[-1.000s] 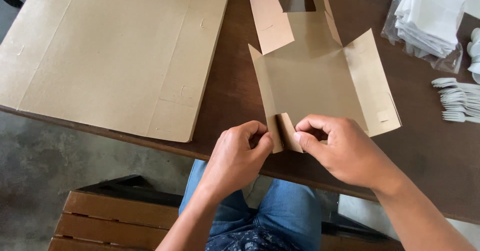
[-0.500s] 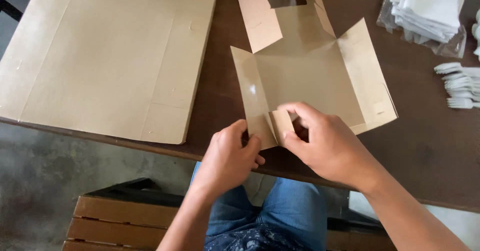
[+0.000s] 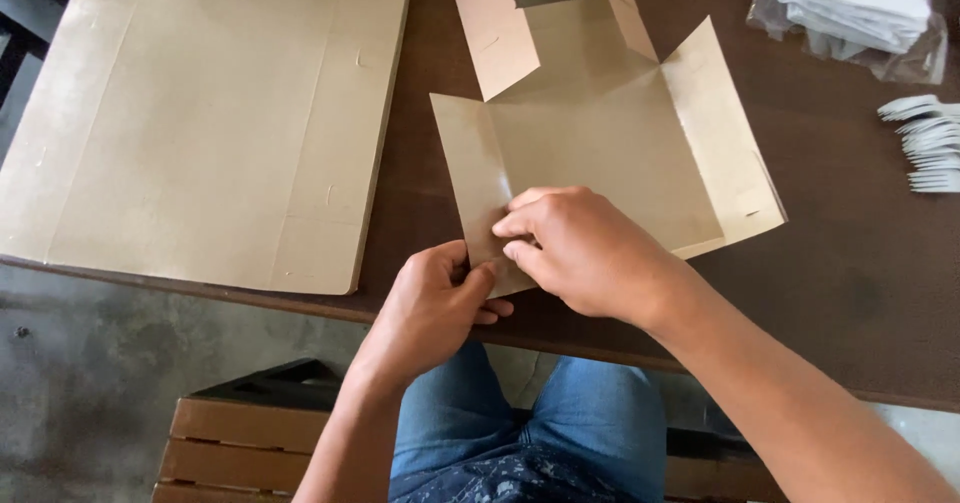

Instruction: The person folds and assembles a flat cardboard box by hand on a wooden table. They fold the side flaps upward, tuck in the tabs, and secure the corners to form a rectangular box with a clear window on one side.

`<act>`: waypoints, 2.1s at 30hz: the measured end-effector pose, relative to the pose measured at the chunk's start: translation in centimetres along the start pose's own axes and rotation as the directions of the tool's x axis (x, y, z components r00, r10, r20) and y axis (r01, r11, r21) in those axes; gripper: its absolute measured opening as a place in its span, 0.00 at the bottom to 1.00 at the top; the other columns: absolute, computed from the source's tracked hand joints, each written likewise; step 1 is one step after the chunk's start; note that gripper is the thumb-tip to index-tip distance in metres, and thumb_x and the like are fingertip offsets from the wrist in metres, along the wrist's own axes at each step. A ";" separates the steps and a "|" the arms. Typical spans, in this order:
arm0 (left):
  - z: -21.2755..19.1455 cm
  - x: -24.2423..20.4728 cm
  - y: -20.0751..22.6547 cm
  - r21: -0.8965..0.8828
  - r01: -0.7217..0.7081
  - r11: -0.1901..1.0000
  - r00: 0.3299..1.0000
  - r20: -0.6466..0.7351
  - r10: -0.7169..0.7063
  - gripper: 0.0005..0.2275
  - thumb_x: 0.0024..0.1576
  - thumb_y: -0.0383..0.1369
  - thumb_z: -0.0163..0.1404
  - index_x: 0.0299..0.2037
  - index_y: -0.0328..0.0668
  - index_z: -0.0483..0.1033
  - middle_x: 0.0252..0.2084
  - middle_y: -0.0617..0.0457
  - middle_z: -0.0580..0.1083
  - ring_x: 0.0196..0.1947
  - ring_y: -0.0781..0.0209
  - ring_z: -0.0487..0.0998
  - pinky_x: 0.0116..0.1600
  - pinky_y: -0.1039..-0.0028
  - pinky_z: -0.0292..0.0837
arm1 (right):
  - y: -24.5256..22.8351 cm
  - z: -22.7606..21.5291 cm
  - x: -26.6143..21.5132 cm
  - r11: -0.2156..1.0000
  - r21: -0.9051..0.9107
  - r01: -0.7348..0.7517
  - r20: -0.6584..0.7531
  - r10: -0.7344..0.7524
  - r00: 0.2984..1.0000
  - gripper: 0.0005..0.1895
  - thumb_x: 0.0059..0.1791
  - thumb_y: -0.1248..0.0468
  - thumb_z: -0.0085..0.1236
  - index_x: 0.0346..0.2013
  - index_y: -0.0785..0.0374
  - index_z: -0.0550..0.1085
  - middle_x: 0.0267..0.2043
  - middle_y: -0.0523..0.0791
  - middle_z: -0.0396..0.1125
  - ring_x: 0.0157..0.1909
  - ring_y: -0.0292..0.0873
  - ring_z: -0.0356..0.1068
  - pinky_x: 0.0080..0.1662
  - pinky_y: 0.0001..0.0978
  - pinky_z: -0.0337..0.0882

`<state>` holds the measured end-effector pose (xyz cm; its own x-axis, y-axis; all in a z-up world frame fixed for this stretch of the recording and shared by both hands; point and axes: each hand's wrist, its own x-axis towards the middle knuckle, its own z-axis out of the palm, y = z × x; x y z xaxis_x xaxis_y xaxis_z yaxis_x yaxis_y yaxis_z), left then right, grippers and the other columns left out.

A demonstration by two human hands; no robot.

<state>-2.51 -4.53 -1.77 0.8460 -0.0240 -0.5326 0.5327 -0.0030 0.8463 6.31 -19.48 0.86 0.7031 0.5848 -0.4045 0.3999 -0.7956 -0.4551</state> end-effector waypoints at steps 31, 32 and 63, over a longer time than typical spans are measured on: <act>-0.8 2.4 -3.9 -0.130 -0.088 0.988 0.996 0.018 0.091 0.19 0.61 0.37 0.53 0.42 0.17 0.79 0.31 0.35 0.78 0.33 0.53 0.83 0.41 0.67 0.85 | 0.2 -0.4 -0.7 0.987 0.159 -0.007 -0.057 0.017 0.998 0.13 0.52 0.65 0.53 0.47 0.61 0.81 0.48 0.47 0.77 0.48 0.49 0.79 0.50 0.38 0.79; -1.0 3.0 -4.9 -0.132 -0.101 0.986 0.994 0.015 0.104 0.18 0.61 0.38 0.54 0.41 0.18 0.79 0.30 0.36 0.77 0.32 0.54 0.83 0.39 0.67 0.85 | 0.2 -0.3 -0.7 0.987 0.159 -0.007 -0.061 0.017 0.998 0.12 0.52 0.65 0.52 0.46 0.61 0.81 0.47 0.47 0.78 0.48 0.50 0.79 0.49 0.39 0.79; 4.2 -0.7 -1.3 0.183 -0.146 0.972 0.986 0.105 0.129 0.13 0.62 0.43 0.52 0.31 0.45 0.75 0.24 0.61 0.67 0.26 0.70 0.62 0.32 0.74 0.59 | 4.8 5.3 -11.2 0.981 -0.174 0.083 -0.631 -0.176 0.756 0.08 0.52 0.61 0.55 0.32 0.61 0.74 0.33 0.40 0.73 0.34 0.43 0.71 0.68 0.55 0.60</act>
<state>-3.92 -8.69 -2.48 0.9007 -0.1285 -0.4151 0.3899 -0.1825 0.9026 -2.81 -29.04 -1.00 0.8321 0.4817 0.2747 0.5528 -0.7599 -0.3420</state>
